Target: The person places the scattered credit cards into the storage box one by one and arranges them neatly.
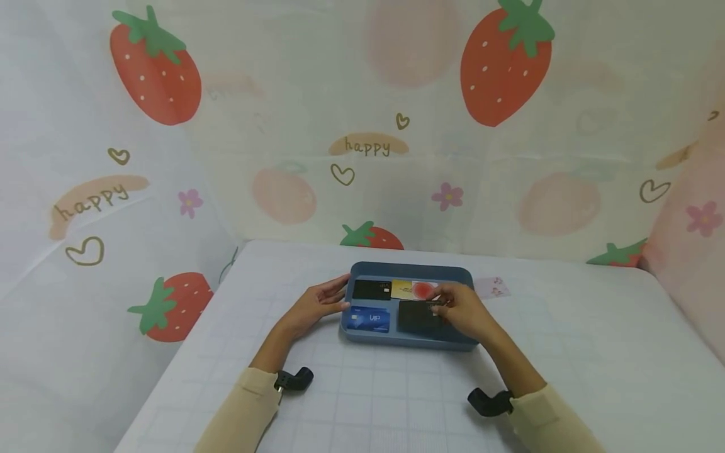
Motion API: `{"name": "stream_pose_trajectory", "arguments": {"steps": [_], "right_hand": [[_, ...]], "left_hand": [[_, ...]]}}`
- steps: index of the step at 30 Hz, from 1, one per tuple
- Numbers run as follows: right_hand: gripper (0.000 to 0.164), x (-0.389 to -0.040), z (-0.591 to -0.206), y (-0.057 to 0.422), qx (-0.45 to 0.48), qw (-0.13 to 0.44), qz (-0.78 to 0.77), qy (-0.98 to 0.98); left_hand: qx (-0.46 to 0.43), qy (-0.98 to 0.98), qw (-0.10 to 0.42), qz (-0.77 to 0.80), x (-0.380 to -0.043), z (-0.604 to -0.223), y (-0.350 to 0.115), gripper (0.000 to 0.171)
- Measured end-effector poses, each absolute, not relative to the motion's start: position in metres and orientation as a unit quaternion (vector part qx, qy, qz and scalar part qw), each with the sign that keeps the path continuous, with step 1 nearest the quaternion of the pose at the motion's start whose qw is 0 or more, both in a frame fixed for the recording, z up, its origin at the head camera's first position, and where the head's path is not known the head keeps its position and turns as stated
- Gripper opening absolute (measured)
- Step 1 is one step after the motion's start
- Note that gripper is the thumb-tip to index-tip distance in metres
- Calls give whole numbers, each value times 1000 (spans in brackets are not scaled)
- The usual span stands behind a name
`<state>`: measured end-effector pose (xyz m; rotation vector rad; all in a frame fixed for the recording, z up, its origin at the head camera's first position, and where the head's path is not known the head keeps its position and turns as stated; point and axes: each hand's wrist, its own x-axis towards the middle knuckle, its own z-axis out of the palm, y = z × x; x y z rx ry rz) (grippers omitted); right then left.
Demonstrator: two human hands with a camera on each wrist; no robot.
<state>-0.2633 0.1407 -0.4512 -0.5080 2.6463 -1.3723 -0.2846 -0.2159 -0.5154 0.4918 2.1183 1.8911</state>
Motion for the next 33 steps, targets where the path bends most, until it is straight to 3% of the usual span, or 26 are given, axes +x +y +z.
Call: {"name": "stream_pose_trajectory", "arguments": {"steps": [33], "right_hand": [[13, -267, -471, 123, -155, 56, -407, 898]], "left_hand": [[192, 734, 117, 641, -292, -521, -218, 70]]}}
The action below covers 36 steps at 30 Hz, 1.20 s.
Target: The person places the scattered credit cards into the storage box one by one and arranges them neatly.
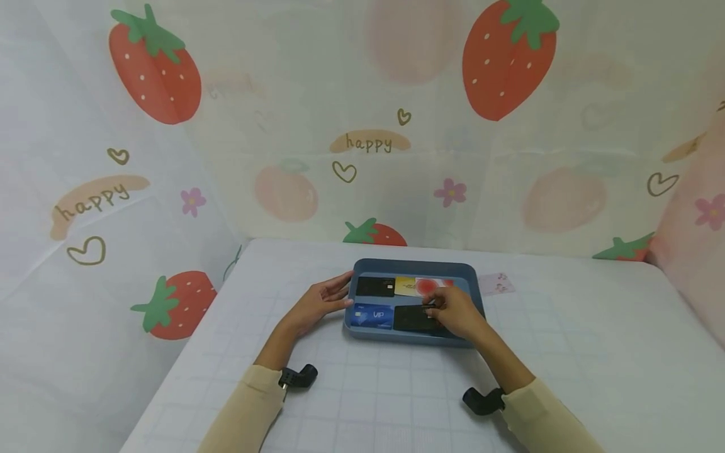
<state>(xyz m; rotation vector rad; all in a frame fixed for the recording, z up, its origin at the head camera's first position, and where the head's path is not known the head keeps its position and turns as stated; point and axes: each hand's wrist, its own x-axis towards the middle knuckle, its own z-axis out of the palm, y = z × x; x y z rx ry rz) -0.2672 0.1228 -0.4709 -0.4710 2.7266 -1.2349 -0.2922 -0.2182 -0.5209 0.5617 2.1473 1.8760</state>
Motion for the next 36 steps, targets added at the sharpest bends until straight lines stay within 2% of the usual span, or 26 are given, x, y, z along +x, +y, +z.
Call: {"name": "stream_pose_trajectory", "arguments": {"steps": [36], "right_hand": [[20, -261, -466, 122, -158, 58, -384, 908]], "left_hand": [[168, 743, 124, 636, -286, -515, -217, 68]]}}
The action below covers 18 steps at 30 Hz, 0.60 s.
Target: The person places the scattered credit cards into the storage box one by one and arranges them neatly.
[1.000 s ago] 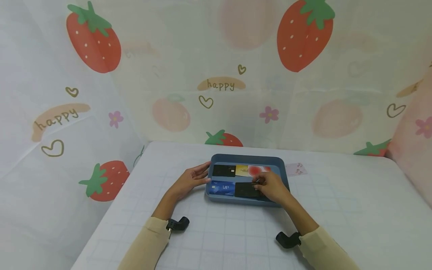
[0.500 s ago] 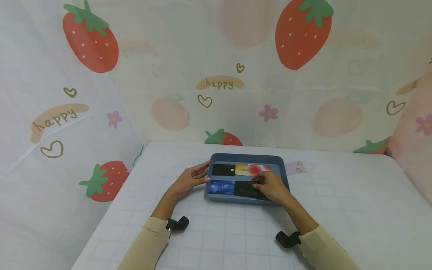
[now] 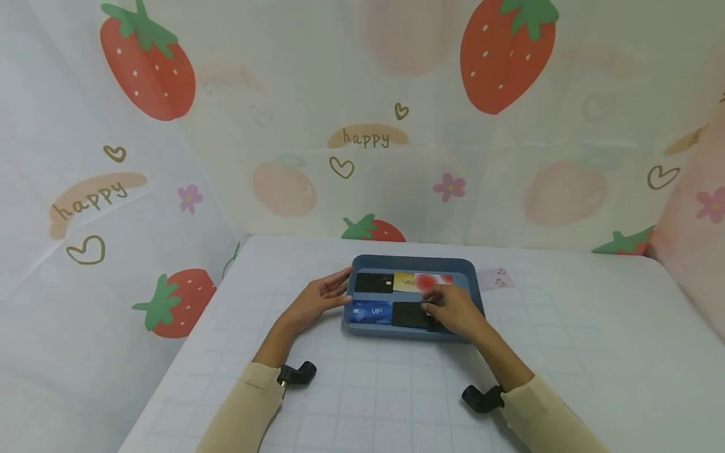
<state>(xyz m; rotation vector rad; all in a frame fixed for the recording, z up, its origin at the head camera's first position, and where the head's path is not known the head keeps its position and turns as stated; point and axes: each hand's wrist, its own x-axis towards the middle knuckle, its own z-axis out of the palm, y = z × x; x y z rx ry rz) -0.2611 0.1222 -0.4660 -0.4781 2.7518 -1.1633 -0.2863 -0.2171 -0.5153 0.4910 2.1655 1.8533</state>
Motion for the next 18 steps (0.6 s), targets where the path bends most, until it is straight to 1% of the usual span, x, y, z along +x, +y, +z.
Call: {"name": "stream_pose_trajectory", "arguments": {"steps": [7, 18], "right_hand": [[22, -261, -465, 122, -149, 67, -383, 909], [24, -263, -464, 124, -156, 62, -380, 909]], "left_hand": [[174, 738, 125, 640, -287, -515, -217, 69], [176, 741, 123, 636, -289, -517, -218, 70]]}}
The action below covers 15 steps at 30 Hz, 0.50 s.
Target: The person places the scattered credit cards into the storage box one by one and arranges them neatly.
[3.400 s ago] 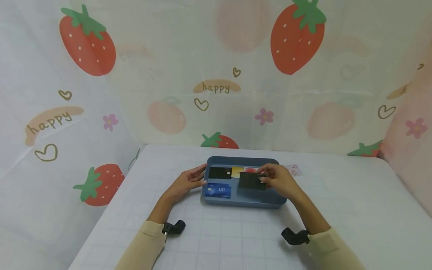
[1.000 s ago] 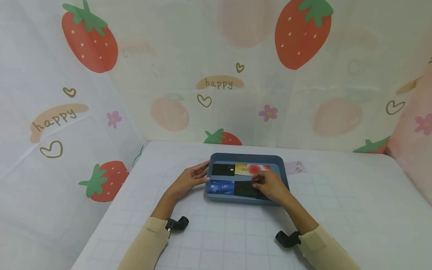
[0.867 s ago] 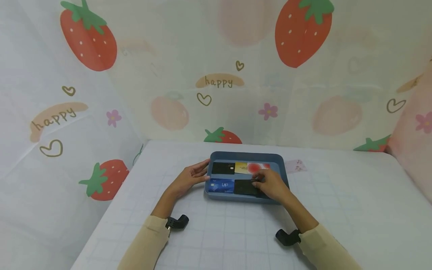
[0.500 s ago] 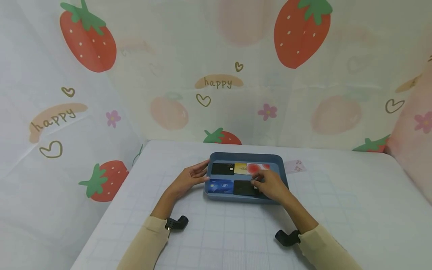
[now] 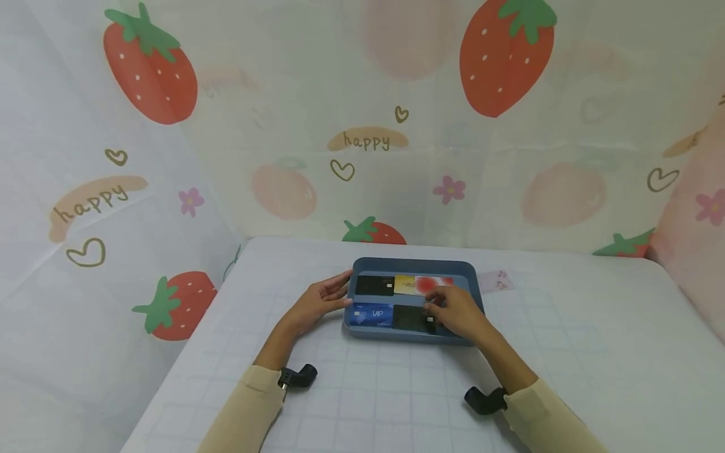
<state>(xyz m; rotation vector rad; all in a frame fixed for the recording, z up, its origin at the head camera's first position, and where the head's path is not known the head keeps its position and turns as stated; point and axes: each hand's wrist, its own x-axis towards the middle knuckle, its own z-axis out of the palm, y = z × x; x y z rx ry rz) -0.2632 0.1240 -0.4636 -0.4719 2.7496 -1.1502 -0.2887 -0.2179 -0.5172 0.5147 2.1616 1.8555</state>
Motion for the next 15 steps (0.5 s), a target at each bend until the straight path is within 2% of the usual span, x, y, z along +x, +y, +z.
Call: {"name": "stream_pose_trajectory", "arguments": {"steps": [15], "right_hand": [[25, -257, -447, 129, -170, 28, -374, 911]], "left_hand": [[175, 739, 120, 639, -287, -516, -217, 70]]}}
